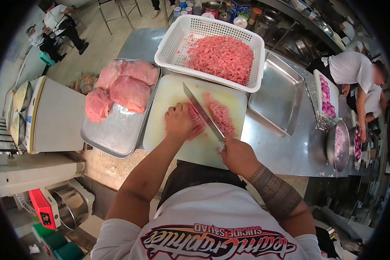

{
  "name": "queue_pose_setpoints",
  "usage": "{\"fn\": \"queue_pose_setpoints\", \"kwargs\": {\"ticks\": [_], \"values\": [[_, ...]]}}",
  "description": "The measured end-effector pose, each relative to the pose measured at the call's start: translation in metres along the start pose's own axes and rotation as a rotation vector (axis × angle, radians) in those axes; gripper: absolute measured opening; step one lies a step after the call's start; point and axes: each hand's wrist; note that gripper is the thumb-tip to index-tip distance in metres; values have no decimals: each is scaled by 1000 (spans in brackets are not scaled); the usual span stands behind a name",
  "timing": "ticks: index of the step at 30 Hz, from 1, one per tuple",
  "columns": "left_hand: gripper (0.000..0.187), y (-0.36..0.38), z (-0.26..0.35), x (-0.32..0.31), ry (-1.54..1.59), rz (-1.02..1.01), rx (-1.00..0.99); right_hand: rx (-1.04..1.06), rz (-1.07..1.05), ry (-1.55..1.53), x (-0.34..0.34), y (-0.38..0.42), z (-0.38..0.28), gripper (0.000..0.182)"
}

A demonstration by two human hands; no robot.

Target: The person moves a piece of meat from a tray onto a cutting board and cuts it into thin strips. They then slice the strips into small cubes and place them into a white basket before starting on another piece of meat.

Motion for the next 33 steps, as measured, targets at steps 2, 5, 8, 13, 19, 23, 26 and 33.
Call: {"fn": "queue_pose_setpoints", "kwargs": {"ticks": [2, 5, 8, 13, 19, 23, 26, 33], "values": [[35, 0, 1, 5, -2, -19, -1, 21, -80, 4, 16, 9, -5, 26], [36, 1, 6, 7, -6, -30, -2, 23, -184, 8, 26, 8, -4, 25], [37, 0, -2, 0, -13, -3, -30, 97, -135, 4, 2, -22, 2, 29], [37, -2, -7, -8, -19, 20, -23, 100, 20, -28, -43, -111, -24, 49], [36, 0, -7, -8, -6, -4, 11, 65, -65, -3, -16, -78, -28, 51], [33, 0, -8, -7, 9, 25, -16, -7, -57, 6, -34, -26, 5, 30], [31, -1, -7, 0, 98, 13, 5, -84, -103, -4, -33, -24, 11, 24], [27, 1, -12, 2, 49, -18, -12, -51, -59, -11, -10, -8, 21, 27]]}}
Point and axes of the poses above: each hand's wrist, its own y-axis away from the middle knuckle, its own x-axis out of the back of the hand, z = x × y, and after that the axes turned 8 degrees about y, right-handed
